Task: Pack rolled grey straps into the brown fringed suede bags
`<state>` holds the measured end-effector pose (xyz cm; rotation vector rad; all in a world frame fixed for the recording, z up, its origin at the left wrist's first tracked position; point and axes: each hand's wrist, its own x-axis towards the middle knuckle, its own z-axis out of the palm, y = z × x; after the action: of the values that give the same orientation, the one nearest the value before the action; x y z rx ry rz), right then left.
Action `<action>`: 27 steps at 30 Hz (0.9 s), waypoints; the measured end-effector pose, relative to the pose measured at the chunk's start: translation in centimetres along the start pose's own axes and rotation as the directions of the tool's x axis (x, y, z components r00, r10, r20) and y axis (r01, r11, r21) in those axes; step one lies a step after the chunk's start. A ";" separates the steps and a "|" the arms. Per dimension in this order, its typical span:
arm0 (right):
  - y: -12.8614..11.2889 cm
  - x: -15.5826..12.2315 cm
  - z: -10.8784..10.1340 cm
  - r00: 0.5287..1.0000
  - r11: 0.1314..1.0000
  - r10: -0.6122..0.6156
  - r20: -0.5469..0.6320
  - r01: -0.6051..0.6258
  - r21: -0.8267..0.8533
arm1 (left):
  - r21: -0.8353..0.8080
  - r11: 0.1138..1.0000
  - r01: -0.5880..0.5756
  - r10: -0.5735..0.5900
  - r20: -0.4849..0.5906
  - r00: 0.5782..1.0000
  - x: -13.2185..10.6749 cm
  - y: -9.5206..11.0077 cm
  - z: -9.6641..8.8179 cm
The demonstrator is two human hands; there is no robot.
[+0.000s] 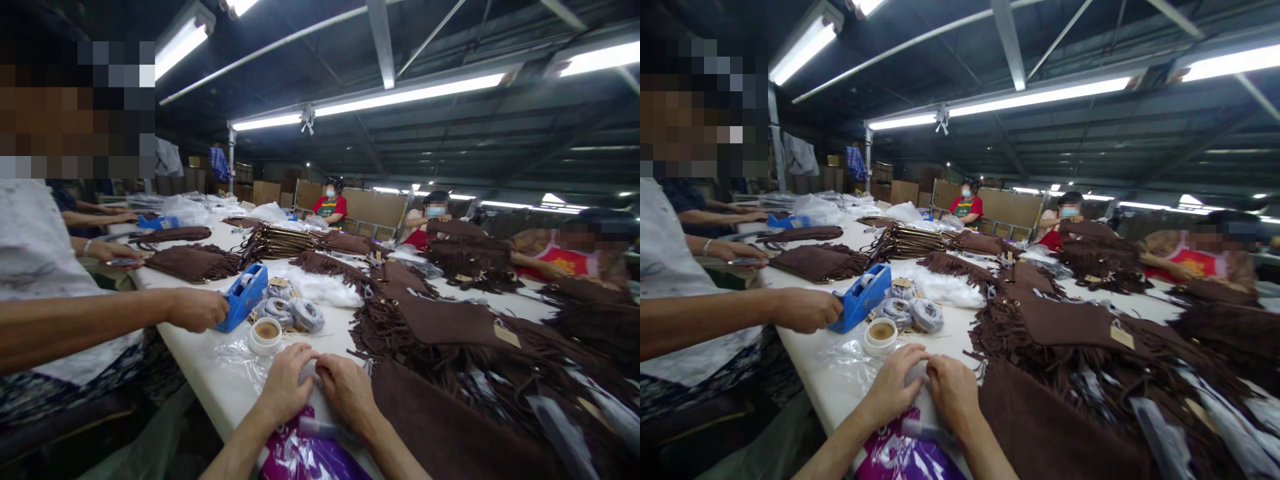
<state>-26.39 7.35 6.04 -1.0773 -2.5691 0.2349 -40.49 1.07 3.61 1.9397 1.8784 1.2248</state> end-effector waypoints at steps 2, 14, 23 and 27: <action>0.1 0.0 0.1 1.000 1.000 -0.004 -0.004 0.004 0.006 | 0.021 1.000 0.003 -0.003 0.023 1.000 0.0 -0.1 0.1; -0.3 0.1 0.7 1.000 0.999 -0.017 -0.022 0.017 0.030 | 0.016 1.000 0.009 -0.009 -0.005 1.000 0.0 0.4 -0.3; 2.2 -1.4 -1.6 0.994 0.995 0.098 -0.054 -0.098 0.004 | 0.183 0.982 0.036 -0.036 -0.003 0.999 0.2 0.2 0.3; 6.7 -5.5 -5.4 0.946 0.955 0.279 -0.164 -0.257 0.145 | 0.193 0.981 0.030 -0.031 0.000 1.000 0.3 -0.1 0.6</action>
<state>-16.30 8.20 7.82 -1.3355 -2.2123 0.3385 -40.27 1.62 3.31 1.9955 2.0871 1.0652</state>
